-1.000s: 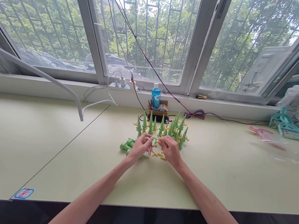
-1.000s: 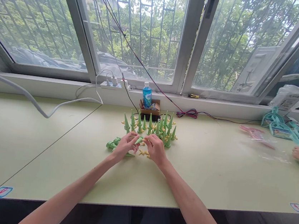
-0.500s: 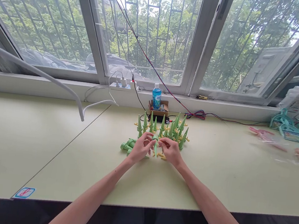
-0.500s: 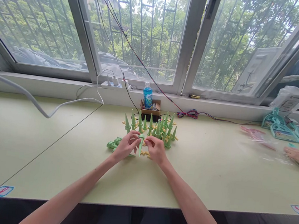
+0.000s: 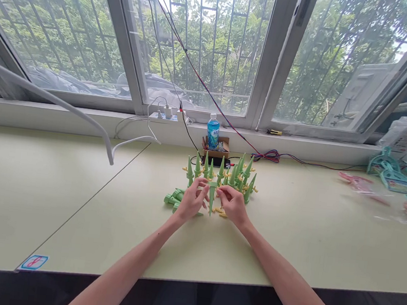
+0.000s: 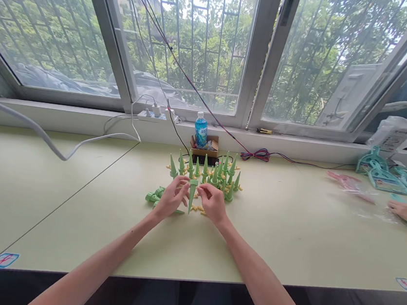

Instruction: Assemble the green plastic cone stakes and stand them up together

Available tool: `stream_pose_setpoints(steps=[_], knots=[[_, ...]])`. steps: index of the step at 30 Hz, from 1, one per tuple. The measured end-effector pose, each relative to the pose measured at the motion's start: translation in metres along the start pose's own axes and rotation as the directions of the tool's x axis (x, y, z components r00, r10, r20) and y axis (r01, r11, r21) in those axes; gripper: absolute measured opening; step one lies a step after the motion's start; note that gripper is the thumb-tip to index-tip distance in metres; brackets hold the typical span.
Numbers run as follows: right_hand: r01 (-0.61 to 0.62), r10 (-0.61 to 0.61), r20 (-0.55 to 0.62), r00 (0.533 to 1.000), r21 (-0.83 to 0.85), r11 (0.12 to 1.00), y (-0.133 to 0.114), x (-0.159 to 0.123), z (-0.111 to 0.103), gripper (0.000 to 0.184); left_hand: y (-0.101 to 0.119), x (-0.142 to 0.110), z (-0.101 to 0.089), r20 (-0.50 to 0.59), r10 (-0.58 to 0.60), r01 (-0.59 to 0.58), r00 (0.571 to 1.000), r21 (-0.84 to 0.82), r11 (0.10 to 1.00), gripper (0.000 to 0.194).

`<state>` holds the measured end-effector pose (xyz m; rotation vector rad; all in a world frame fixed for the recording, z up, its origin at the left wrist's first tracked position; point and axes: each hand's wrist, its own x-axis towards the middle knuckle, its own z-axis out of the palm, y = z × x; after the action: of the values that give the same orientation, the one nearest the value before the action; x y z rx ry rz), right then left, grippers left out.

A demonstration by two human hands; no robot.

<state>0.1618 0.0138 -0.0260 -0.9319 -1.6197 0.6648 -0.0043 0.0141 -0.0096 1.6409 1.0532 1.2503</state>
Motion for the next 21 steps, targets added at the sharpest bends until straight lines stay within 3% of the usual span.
stream_pose_setpoints(steps=[5, 14, 21], knots=[[0.119, -0.131, -0.071, 0.989, -0.149, 0.982, -0.0051, -0.0005, -0.003, 0.026, -0.0005, 0.002, -0.0007, -0.061, -0.055, 0.051, 0.997, -0.075, 0.996, 0.039], [0.218, -0.227, -0.033, 0.973, -0.172, 0.961, -0.0062, -0.0008, -0.0031, 0.022, 0.0019, 0.0031, 0.0002, 0.152, -0.295, 0.33, 0.943, -0.35, 0.876, 0.047], [0.284, -0.281, 0.044, 0.959, -0.172, 0.943, 0.0006, -0.0016, 0.0007, 0.019, 0.007, 0.0016, 0.0004, 0.237, -0.308, 0.382, 0.922, -0.41, 0.829, 0.053]])
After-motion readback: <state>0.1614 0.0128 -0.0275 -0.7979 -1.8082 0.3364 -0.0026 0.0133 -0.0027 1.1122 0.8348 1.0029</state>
